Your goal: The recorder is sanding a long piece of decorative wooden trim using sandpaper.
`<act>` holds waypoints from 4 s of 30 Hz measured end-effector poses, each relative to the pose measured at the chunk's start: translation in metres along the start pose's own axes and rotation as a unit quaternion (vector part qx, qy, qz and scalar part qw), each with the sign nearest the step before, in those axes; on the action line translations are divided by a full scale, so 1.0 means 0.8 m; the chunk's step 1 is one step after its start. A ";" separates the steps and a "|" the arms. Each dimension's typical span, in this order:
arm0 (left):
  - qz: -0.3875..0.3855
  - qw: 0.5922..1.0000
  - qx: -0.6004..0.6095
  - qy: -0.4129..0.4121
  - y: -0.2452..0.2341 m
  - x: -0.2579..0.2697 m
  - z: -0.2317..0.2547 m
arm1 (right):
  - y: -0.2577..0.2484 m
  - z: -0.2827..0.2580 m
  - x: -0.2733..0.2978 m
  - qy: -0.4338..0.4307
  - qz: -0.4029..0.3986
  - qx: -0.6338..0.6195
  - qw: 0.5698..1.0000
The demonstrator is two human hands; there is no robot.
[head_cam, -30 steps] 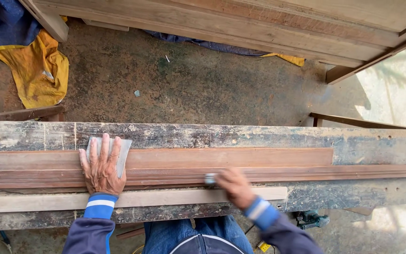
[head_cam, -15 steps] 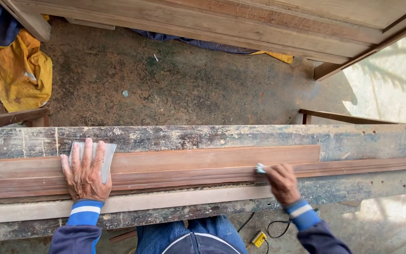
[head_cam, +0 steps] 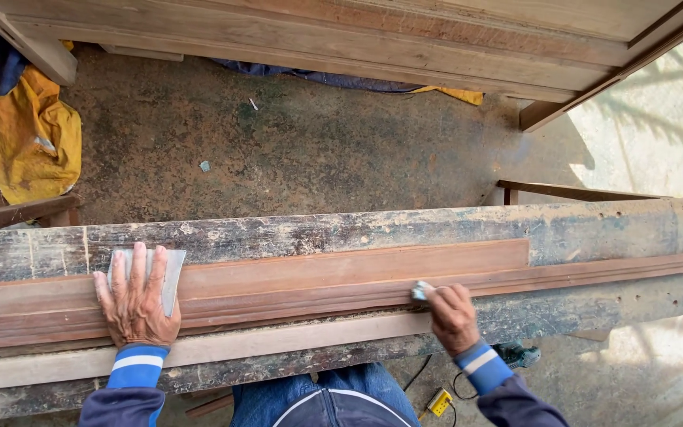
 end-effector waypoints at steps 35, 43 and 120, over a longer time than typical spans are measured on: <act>-0.012 0.995 -0.074 0.066 0.045 -0.006 0.049 | -0.012 0.107 0.052 0.265 0.179 0.124 0.939; -0.134 0.963 -0.004 0.235 0.114 -0.012 0.319 | 0.011 0.084 0.047 0.221 0.244 0.029 0.944; -0.007 0.946 -0.047 0.322 0.242 0.007 0.202 | -0.123 0.355 0.188 0.443 0.301 0.102 0.838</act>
Point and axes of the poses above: each hand's wrist, its own x-axis away from the middle knuckle, its own y-axis out of the palm, z = x × y, the point moved 10 cm from there along -x, towards the middle knuckle
